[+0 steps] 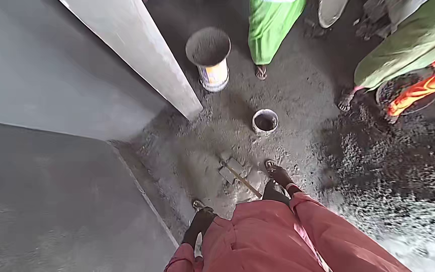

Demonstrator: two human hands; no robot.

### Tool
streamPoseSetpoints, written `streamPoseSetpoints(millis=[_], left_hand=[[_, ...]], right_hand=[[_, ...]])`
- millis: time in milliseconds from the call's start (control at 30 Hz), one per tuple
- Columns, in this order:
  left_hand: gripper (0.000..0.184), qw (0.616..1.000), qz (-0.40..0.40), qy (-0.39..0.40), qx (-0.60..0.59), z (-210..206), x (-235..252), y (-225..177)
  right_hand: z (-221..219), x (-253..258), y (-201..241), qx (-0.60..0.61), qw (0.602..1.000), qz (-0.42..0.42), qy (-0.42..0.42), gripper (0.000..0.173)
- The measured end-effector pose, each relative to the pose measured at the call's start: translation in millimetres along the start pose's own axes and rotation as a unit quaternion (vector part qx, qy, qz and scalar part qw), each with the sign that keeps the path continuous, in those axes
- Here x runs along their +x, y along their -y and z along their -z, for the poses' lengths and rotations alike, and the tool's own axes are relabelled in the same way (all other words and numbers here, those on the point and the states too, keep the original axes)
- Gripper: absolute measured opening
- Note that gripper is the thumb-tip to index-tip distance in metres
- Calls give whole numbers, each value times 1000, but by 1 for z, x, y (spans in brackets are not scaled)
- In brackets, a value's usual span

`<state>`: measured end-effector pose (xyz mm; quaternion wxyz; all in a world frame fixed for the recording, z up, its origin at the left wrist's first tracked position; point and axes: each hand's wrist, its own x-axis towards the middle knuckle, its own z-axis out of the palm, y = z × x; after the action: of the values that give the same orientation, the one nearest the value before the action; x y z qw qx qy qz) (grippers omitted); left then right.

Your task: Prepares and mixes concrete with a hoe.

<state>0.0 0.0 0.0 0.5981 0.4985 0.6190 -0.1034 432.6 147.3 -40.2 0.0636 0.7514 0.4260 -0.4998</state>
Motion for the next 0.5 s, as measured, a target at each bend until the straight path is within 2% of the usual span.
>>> streamPoseSetpoints(millis=[133, 267, 367, 433, 500], left_hand=[[35, 990, 56, 2, -129, -43, 27, 19], [35, 964, 78, -4, -253, -109, 82, 45], [33, 941, 113, 10, -318, -145, 132, 57], [33, 933, 129, 19, -337, -177, 164, 77], [35, 934, 124, 14, -334, -206, 205, 106]], right_hand=[[-29, 21, -7, -61, 997, -15, 43, 34], [-87, 103, -18, -154, 980, -2, 126, 39], [-153, 196, -24, -210, 966, 51, 144, 37], [-198, 237, -6, -228, 959, 53, 159, 46], [-241, 274, 35, -225, 954, 24, 196, 57]])
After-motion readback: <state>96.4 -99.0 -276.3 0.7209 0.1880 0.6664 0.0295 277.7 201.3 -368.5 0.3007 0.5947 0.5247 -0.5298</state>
